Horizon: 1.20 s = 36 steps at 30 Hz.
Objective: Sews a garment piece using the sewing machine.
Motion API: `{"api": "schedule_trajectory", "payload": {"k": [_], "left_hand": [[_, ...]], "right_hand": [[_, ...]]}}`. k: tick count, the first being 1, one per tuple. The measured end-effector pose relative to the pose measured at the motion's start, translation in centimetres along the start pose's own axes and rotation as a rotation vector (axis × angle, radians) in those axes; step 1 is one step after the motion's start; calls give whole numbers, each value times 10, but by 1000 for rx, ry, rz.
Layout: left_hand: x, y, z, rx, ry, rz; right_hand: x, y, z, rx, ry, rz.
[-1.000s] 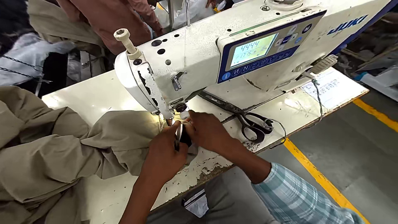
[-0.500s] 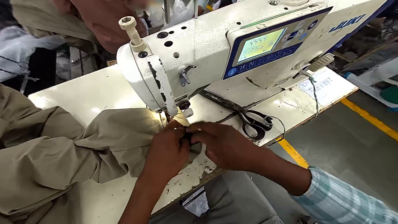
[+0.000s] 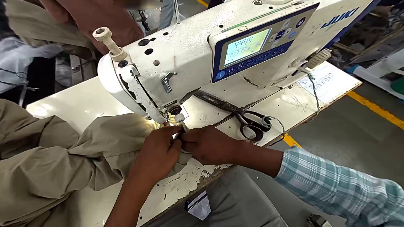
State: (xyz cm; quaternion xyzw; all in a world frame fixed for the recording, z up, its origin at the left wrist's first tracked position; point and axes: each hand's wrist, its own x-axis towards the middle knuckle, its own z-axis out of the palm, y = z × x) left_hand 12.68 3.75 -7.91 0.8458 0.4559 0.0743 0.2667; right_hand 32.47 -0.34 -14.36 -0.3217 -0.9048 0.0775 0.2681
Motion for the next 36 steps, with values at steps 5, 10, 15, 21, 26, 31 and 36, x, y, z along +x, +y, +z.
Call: {"api": "schedule_trajectory", "payload": {"k": [5, 10, 15, 21, 26, 31, 36], "left_hand": [[-6, 1, 22, 110, 145, 71], [-7, 3, 29, 163, 170, 107], [-10, 2, 33, 144, 243, 114], [-31, -2, 28, 95, 389, -77], [-23, 6, 26, 114, 340, -71], [-16, 15, 21, 46, 279, -124], [-16, 5, 24, 9, 184, -27]], "right_hand": [[-8, -12, 12, 123, 113, 128], [-9, -15, 13, 201, 127, 174], [-11, -13, 14, 254, 157, 203], [-11, -10, 14, 278, 138, 216], [-9, -9, 12, 332, 121, 228], [-9, -7, 11, 382, 119, 235], [-8, -5, 11, 410, 136, 205]]}}
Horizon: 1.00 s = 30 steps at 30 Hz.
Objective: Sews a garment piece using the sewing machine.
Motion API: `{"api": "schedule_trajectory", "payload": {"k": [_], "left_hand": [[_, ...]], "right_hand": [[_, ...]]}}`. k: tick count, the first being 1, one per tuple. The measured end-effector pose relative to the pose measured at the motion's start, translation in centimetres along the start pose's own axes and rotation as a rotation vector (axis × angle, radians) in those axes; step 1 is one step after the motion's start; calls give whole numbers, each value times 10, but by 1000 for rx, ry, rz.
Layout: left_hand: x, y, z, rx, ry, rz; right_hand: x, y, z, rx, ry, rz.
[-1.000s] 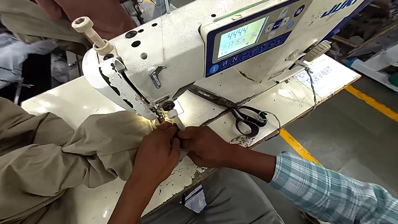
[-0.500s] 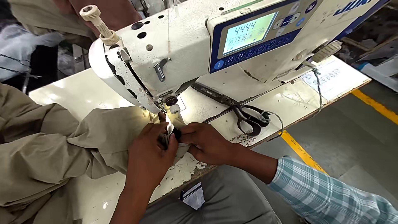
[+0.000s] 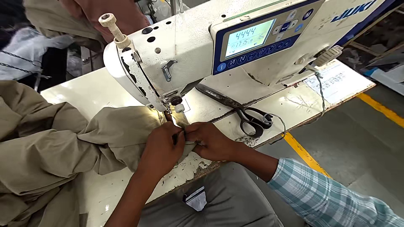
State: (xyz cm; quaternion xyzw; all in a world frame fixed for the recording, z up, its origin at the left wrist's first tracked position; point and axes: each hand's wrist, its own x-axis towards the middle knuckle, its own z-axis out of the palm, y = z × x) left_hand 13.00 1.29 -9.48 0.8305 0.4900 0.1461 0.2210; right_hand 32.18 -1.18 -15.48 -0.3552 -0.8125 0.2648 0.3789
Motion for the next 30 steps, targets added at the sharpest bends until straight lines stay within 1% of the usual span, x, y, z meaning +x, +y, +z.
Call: {"api": "schedule_trajectory", "payload": {"k": [2, 5, 8, 9, 10, 12, 13, 14, 16, 18, 19, 21, 23, 24, 25, 27, 30], "left_hand": [[-1, -6, -2, -47, -59, 48], [-1, -11, -8, -81, -159, 55], [-4, -10, -8, -24, -176, 76], [-6, -10, -7, -6, -175, 88], [-7, -11, -7, 1, -168, 101], [-9, -12, -3, 15, -152, 119], [-10, -11, -1, 33, -139, 128], [-11, -10, 1, 64, -107, 147], [-15, -7, 10, 138, -19, 188], [-17, -5, 14, 197, 38, 199], [-18, -5, 14, 215, 47, 193], [-20, -4, 15, 233, 27, 187], [-19, -5, 13, 257, -9, 195], [-18, -5, 12, 269, -20, 199], [-16, -6, 11, 275, -21, 208], [-15, -7, 9, 269, -17, 215], [-15, -9, 10, 255, -6, 218]], "right_hand": [[0, -1, 0, 19, 6, 3], [1, -1, 0, 4, -6, 5], [-3, -16, -9, -144, -76, 10], [-6, -25, -11, -173, -34, 44], [-11, -35, -12, -167, 58, 106], [-16, -47, -12, -111, 255, 298], [-14, -49, -11, -135, 313, 388], [-12, -48, -9, -185, 325, 457], [-5, -40, -4, -239, 285, 492], [3, -38, -3, -213, 257, 458], [7, -39, -4, -189, 247, 430], [11, -40, -10, -151, 158, 407], [17, -36, -25, -110, 33, 440], [23, -29, -33, -93, -2, 480], [31, -19, -38, -99, -1, 509], [52, 5, -39, -145, 65, 514], [81, 18, -32, -249, 102, 595]]}}
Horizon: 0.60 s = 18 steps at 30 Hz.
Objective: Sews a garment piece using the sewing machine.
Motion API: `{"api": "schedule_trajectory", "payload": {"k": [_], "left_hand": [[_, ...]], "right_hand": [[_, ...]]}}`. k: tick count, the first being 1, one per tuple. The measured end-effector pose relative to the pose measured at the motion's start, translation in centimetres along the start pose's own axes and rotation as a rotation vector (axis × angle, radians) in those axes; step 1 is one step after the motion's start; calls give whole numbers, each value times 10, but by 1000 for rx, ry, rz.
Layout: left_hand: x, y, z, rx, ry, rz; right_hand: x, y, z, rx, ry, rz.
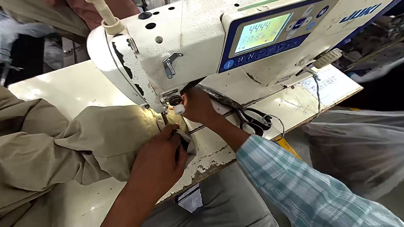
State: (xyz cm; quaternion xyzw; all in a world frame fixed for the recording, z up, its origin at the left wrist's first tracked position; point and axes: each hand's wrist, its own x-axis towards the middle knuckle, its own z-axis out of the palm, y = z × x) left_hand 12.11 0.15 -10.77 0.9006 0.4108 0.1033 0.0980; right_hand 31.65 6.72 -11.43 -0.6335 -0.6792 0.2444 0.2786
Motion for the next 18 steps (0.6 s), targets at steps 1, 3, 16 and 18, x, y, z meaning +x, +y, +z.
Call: {"api": "schedule_trajectory", "payload": {"k": [1, 3, 16, 18], "left_hand": [[0, 0, 0, -1, 2, -4], [-2, 1, 1, 3, 15, -17], [-1, -7, -1, -173, 10, -37], [-2, -6, -2, -183, -2, -50]], "right_hand": [[4, -2, 3, -23, 6, 25], [6, -5, 5, -40, 16, 43], [-50, -22, -39, -17, -333, 22], [-47, -21, -42, 7, -335, 41]]}}
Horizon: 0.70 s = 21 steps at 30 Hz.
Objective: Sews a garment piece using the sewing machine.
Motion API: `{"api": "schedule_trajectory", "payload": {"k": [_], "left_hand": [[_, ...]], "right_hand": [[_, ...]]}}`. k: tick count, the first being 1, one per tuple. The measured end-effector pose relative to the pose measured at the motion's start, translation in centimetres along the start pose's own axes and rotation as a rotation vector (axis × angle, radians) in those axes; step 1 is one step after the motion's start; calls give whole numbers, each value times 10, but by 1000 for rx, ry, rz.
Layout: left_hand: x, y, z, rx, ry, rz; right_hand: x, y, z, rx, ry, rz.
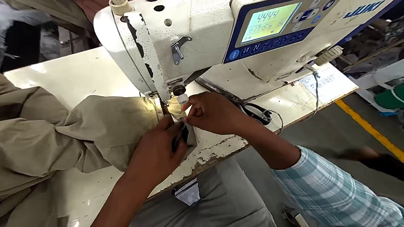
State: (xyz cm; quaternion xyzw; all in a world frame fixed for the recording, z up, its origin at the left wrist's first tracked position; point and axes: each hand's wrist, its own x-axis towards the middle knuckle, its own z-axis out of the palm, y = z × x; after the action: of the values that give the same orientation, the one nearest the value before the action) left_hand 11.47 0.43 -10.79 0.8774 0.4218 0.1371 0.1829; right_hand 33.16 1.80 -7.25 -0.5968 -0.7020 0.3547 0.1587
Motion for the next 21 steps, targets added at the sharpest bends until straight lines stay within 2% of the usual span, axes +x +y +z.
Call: {"api": "schedule_trajectory", "payload": {"k": [8, 12, 16, 21], "left_hand": [[-1, 1, -2, -8, -29, -12], [-1, 1, -2, -1, -38, -20], [-1, 1, -1, 8, -38, -24], [-1, 2, -2, 15, -46, -25]], "right_hand": [[12, -9, -2, -87, 14, -5], [15, -7, 0, -97, 44, 50], [14, -12, 1, -83, -21, 56], [17, -22, 12, -220, 39, 45]]}}
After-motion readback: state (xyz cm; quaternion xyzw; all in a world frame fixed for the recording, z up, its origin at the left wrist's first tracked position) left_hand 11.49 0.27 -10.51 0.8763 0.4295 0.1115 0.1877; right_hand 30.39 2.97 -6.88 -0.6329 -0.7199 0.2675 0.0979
